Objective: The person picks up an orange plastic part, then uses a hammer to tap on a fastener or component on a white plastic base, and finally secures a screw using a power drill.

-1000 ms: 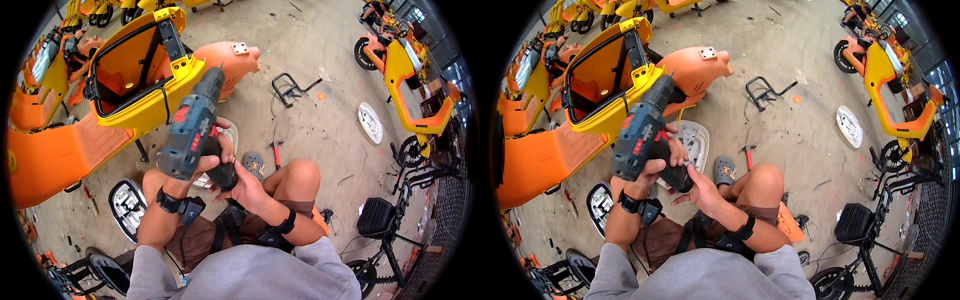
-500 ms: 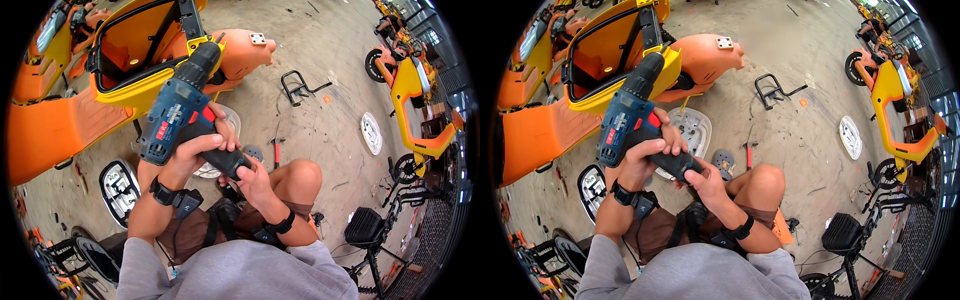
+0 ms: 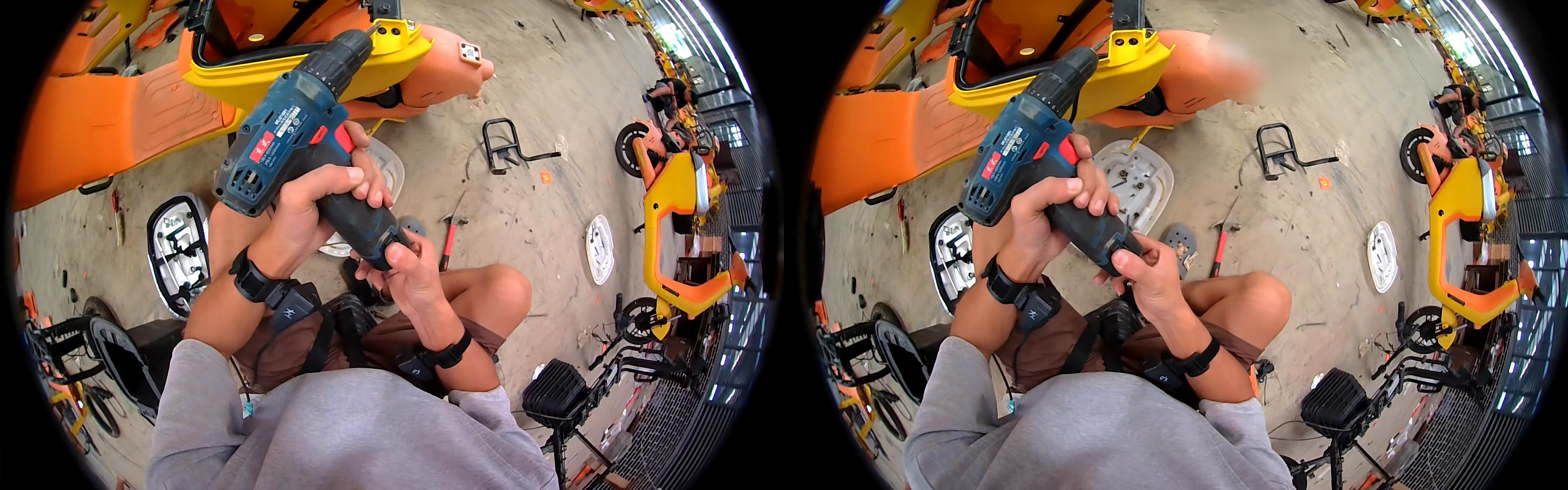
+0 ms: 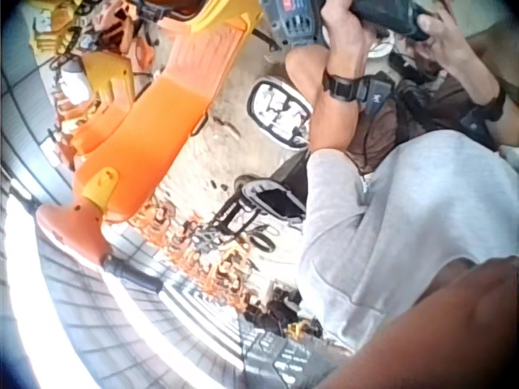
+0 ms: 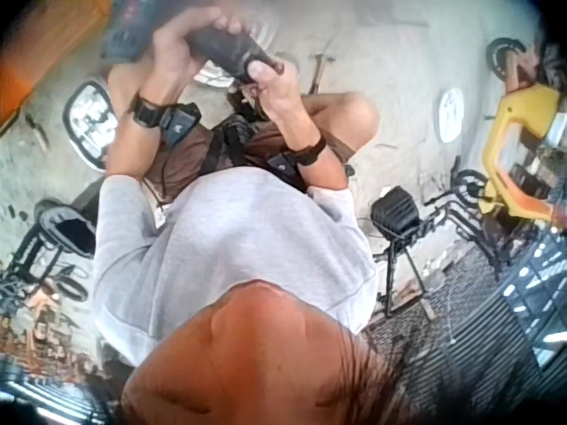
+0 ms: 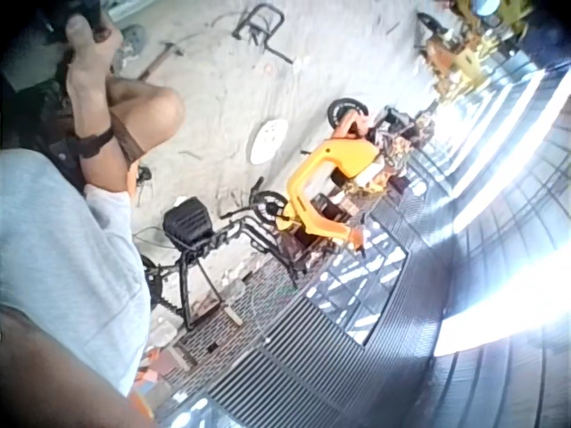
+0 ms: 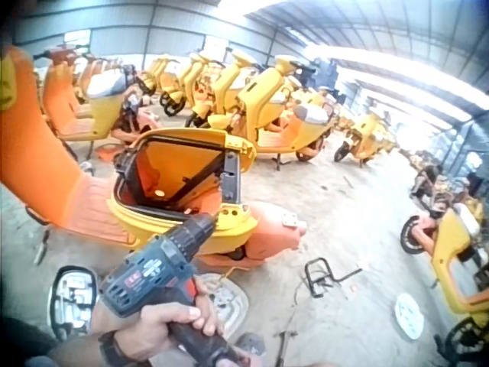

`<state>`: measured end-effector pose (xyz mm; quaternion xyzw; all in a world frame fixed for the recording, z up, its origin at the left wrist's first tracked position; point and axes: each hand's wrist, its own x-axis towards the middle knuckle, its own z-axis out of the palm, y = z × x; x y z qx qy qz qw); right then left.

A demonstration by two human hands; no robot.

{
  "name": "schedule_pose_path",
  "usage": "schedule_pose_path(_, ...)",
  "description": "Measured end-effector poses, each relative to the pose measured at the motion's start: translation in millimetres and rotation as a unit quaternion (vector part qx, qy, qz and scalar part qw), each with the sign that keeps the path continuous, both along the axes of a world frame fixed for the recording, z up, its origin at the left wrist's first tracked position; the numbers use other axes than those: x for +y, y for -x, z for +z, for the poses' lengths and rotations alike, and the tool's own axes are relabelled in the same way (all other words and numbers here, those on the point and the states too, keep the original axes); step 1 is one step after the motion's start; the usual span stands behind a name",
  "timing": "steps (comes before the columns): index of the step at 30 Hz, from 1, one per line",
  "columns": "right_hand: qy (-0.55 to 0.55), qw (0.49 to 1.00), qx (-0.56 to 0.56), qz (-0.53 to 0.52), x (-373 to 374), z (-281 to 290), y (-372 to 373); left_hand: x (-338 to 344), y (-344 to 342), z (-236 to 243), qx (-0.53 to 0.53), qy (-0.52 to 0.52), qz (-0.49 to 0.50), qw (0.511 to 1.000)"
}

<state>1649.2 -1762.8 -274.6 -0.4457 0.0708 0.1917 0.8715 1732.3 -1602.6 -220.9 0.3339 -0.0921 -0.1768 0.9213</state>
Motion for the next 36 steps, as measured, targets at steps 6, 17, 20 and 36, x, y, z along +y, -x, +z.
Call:
schedule_pose_path(6, -0.018, 0.998, 0.038, -0.045, 10.6, -1.5, 4.6, -3.4, 7.5, -1.9, 0.005, -0.007, 0.027, 1.0)
schedule_pose_path(17, 0.015, 1.0, 0.007, 0.019, 20.6, 0.4, 16.7, 27.7, 27.7, 2.2, 0.017, -0.031, 0.01, 0.999)
schedule_pose_path(20, -0.035, 0.999, 0.0, 0.012, 34.1, -1.2, 20.3, 32.5, 34.5, 4.0, 0.009, -0.03, 0.038, 0.999)
schedule_pose_path(36, -0.038, 0.996, 0.009, 0.082, 57.2, -4.6, 19.6, 54.2, 37.7, -10.1, -0.007, -0.046, 0.033, 0.998)
